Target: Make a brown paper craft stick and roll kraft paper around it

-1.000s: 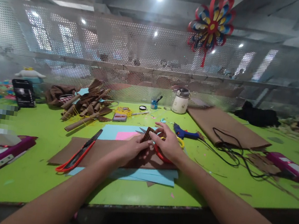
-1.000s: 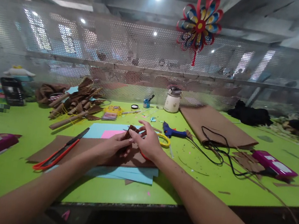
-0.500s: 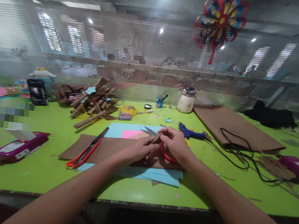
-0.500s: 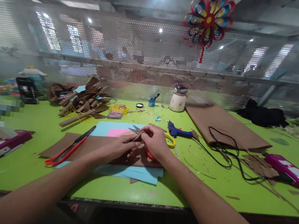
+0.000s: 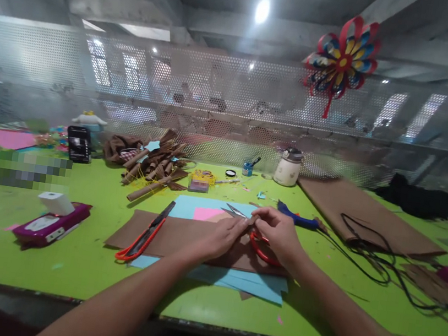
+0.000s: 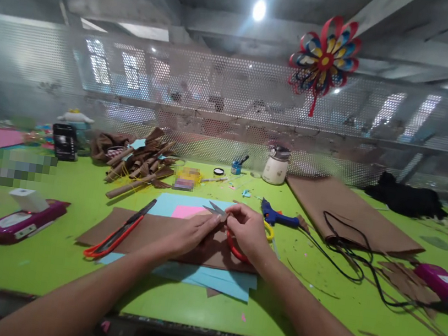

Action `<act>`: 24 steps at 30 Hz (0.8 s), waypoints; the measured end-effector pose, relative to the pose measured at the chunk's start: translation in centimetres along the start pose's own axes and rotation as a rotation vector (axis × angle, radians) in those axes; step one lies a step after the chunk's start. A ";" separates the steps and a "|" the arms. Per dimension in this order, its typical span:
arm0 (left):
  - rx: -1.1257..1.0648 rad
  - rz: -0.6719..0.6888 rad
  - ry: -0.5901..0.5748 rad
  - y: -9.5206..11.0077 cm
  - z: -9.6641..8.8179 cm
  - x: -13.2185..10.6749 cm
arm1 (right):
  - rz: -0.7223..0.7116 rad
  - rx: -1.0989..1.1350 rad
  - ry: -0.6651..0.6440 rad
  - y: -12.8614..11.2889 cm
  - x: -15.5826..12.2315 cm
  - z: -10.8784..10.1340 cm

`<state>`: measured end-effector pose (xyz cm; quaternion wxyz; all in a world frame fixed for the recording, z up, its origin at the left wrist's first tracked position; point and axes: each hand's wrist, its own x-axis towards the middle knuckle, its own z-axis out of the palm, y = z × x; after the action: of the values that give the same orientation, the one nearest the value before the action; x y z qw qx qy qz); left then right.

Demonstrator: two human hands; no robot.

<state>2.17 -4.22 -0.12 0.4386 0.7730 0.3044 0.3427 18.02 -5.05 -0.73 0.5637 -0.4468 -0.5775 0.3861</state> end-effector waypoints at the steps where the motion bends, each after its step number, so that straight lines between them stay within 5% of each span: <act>1: 0.008 -0.007 0.005 -0.1 0.0 0.0 | 0.021 0.003 0.002 -0.1 0.0 0.1; 7: 0.134 -0.014 0.076 -0.6 0.0 -0.1 | 0.083 -0.030 -0.051 -0.6 0.7 0.4; 17: -0.198 -0.055 -0.008 -1.4 -1.0 0.1 | 0.009 -0.115 -0.133 -2.3 3.2 1.3; 24: -0.176 -0.097 0.011 -1.6 -1.3 0.3 | 0.027 -0.233 -0.240 -3.0 4.5 1.8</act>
<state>0.98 -2.72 -0.96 0.5195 0.7139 0.3124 0.3505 16.12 -1.59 3.41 0.4299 -0.4678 -0.6753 0.3746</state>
